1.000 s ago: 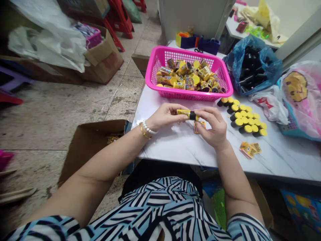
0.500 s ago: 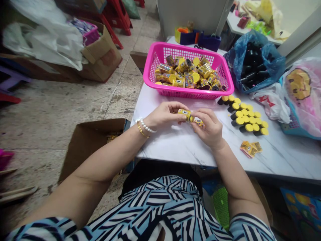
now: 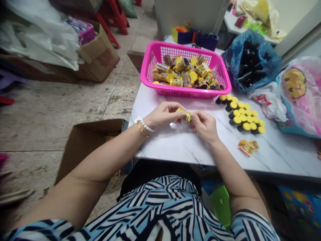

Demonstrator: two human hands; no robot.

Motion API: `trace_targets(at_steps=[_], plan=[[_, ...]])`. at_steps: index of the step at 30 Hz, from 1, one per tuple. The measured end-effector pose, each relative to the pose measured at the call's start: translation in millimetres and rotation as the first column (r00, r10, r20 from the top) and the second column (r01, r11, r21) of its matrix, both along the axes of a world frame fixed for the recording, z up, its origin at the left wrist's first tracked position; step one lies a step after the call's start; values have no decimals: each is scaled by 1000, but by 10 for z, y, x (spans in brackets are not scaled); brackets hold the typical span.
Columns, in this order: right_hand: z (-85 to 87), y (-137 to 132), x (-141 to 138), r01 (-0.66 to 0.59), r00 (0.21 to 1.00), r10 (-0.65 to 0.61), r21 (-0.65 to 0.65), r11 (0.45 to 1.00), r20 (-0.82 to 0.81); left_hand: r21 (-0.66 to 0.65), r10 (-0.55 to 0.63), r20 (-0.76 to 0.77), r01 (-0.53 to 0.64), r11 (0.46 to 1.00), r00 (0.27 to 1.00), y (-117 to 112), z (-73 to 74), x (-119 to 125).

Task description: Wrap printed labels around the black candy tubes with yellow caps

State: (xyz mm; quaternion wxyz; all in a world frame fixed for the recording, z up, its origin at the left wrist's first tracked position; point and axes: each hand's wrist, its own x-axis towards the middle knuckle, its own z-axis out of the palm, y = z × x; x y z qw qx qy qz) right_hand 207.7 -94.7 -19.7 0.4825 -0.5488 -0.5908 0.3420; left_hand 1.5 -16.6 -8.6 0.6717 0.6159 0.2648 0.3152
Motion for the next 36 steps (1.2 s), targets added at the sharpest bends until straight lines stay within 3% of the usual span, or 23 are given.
trace_targets(at_steps=[3,6,14,17,21,26,30,33,36], plan=[[15,11,47,-15,999,11,137,990,32,-57,47,-39,-49,997,998,-30,-30,32],[12,-18,57,-56,979,5,243,968,206,-104,49,15,-47,993,999,-47,-43,40],[-23,-51,-80,-99,883,-147,482,871,446,-119,-6,33,10,993,999,33,-87,50],[-70,-12,-77,-45,926,-117,414,909,358,-234,-1,57,14,972,998,44,-97,44],[-93,53,-9,20,1000,-23,265,964,8,-402,75,191,8,916,979,48,-76,5],[-53,61,21,-81,983,101,128,988,-156,-384,21,252,81,920,967,46,-123,17],[-111,45,-20,36,961,7,150,988,-275,-427,30,274,94,899,961,5,-146,70],[-136,46,-52,59,958,-11,160,985,-285,-481,64,292,89,872,954,-27,-131,107],[-93,46,-73,2,992,23,199,980,-124,-504,95,287,66,861,953,-54,-109,131]])
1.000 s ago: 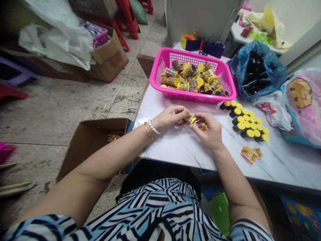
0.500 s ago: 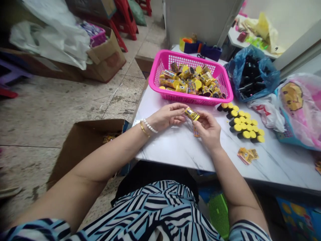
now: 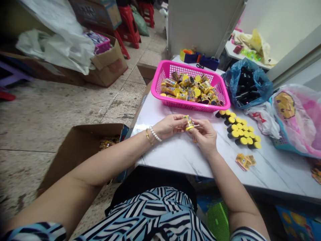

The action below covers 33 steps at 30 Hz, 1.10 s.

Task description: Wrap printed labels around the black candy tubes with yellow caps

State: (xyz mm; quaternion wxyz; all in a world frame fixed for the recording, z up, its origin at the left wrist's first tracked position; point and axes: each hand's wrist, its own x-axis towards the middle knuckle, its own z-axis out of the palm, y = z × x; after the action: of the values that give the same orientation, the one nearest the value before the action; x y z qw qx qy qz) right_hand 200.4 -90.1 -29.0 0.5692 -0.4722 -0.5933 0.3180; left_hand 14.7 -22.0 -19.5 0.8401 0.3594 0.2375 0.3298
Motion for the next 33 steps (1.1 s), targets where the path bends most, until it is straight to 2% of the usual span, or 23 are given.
trace_targets(at_steps=[3,7,11,17,20,24,27,30,33], plan=[[54,-8,-8,48,988,-63,108,993,140,-46,-63,53,65,997,997,-33,28,10],[70,-28,6,87,980,-118,191,978,158,-120,-137,98,149,982,986,-76,50,17],[66,-58,26,57,964,-106,198,979,245,-130,-164,86,174,976,983,-114,16,36],[59,-51,33,119,939,-197,273,955,281,-93,-164,32,167,982,986,-121,-44,70],[46,-38,38,100,943,-170,243,965,287,-75,-151,19,152,986,988,-96,-48,80],[27,-31,30,-22,923,-43,164,986,382,-54,-150,5,150,987,989,-57,-69,84],[11,-25,23,20,875,-109,190,982,472,-61,-138,-14,137,989,990,-21,-77,63],[-2,-17,24,91,906,-140,139,986,400,-69,-104,-60,100,993,993,18,-62,22],[-13,-17,18,85,940,-111,95,992,323,-38,-94,-117,90,995,989,36,-45,-22]])
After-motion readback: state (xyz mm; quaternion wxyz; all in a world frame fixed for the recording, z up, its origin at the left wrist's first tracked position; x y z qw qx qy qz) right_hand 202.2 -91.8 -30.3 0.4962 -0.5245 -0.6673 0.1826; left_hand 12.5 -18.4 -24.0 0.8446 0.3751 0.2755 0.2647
